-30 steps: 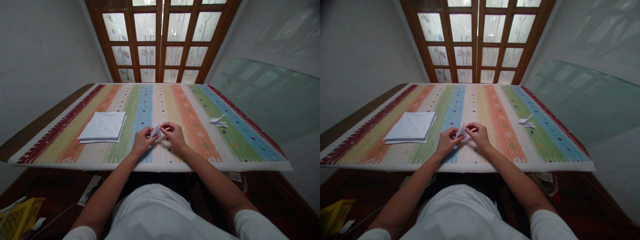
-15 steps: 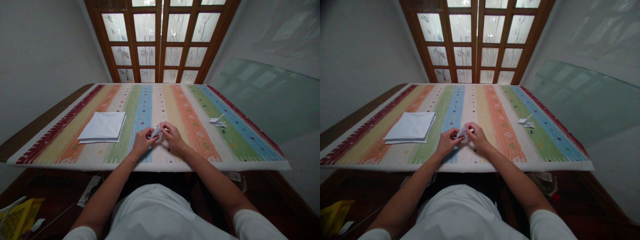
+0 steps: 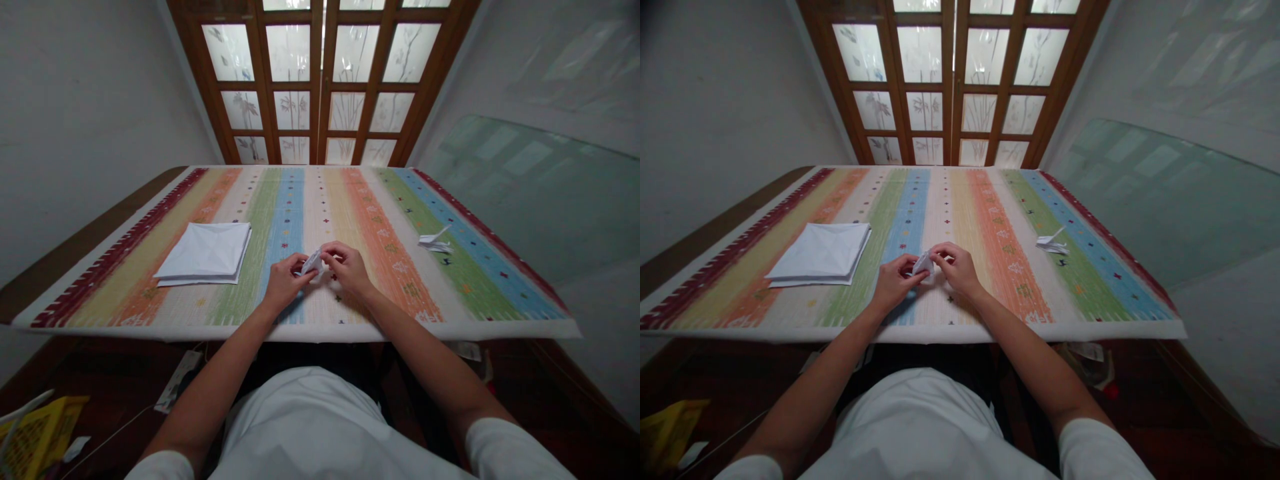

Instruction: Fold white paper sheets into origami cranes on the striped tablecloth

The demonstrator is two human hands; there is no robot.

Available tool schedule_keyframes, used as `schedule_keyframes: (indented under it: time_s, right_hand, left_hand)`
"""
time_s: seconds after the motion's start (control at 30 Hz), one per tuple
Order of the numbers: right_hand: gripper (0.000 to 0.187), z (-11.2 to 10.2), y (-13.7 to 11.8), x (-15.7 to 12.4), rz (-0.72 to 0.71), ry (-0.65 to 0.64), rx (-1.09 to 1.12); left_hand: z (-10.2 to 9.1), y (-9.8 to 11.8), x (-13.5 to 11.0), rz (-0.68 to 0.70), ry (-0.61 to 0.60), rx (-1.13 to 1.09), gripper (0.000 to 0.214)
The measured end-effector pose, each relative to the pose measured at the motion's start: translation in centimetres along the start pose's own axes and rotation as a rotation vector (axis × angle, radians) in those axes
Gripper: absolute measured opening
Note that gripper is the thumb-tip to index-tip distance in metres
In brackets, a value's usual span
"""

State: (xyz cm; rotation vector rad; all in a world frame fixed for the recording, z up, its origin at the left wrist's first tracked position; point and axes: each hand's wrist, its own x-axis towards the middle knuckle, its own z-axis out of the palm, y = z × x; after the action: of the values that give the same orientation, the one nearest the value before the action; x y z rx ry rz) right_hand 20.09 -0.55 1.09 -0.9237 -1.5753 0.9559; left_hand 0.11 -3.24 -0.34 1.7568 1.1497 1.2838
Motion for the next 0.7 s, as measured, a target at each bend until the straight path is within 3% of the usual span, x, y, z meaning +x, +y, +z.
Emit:
schedule_keyframes:
  time_s: [0.27,0.43,0.57,0.7]
  right_hand:
    - [0.052,0.9,0.0,-0.1,0.054,0.039,0.167]
    - [0.053,1.4,0.1,-0.3,0.118,-0.096,0.239]
    - [0.047,1.3,0.2,-0.2,0.091,-0.064,0.235]
    - [0.045,0.9,0.1,0.0,0.075,-0.053,0.210]
  left_hand:
    - [-0.1,0.0,0.1,0.090,0.076,0.201,0.013]
    - [0.0,-0.3,0.3,0.176,0.107,0.339,0.017]
    - [0.2,-0.1,0.2,0.213,0.054,0.271,0.026]
    - [0.2,0.5,0.1,0.148,0.044,0.135,0.030]
